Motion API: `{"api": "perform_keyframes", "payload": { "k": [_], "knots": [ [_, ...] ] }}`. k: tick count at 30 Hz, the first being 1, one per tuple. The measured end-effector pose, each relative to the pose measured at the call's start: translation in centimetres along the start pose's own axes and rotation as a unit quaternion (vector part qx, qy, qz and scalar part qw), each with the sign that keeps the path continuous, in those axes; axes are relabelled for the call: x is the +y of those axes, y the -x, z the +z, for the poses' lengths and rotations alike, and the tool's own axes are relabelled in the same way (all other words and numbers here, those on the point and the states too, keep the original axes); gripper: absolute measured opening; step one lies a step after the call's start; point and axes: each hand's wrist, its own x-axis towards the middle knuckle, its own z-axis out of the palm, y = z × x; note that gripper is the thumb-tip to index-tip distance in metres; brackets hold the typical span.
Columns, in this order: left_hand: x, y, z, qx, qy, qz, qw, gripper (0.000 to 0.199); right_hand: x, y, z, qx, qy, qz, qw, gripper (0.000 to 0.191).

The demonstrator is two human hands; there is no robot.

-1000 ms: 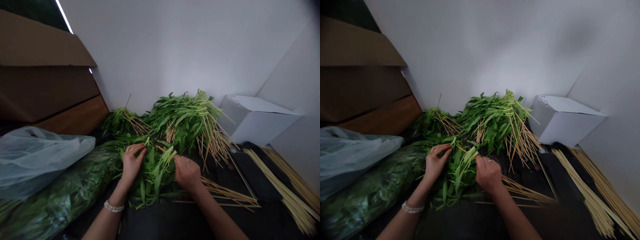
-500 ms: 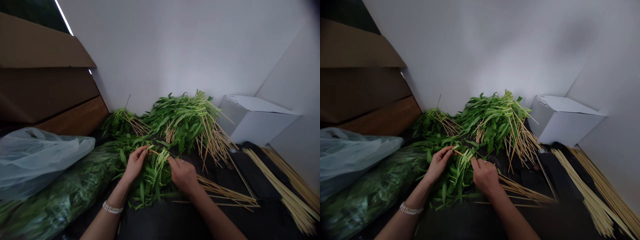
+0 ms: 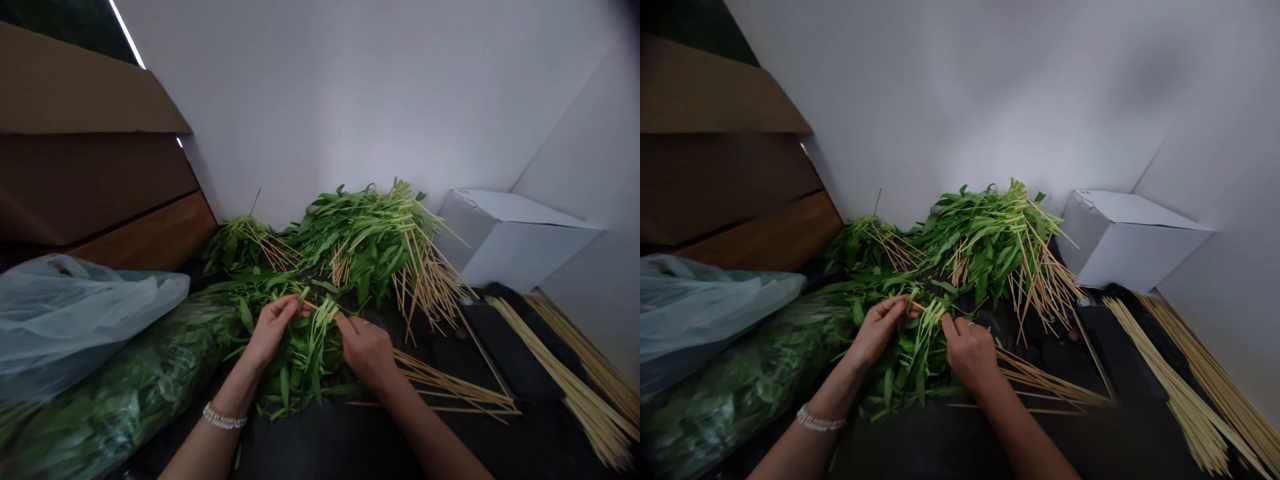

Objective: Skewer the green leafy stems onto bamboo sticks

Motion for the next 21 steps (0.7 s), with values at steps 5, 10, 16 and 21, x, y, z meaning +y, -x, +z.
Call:
{"api": "perform_keyframes", "payload": {
  "k": [5, 10, 16, 21],
  "knots": [
    [-0.09, -0.17, -0.19, 0.02, 0.032, -0.017, 0.999, 0.028, 0.0, -0.02, -0.14, 0.005, -0.011, 0.001, 1.0, 0.03],
    [0.18, -0.14, -0.09, 0.038, 0.052, -0.034, 0.997, 0.032, -0.03, 0.0, -0.17, 0.003, -0.009, 0.001, 1.0, 0.03],
    [0.13, -0.06, 0.09, 0.033, 0.054, -0.03, 0.998, 0.032, -0.06, 0.06, -0.06, -0.005, -0.008, 0.0, 1.0, 0.031],
    [-0.01, -0.1, 0.01, 0.027, 0.053, -0.021, 0.998, 0.031, -0.05, 0.07, 0.04, 0.001, -0.001, 0.002, 1.0, 0.03]
  ]
}}
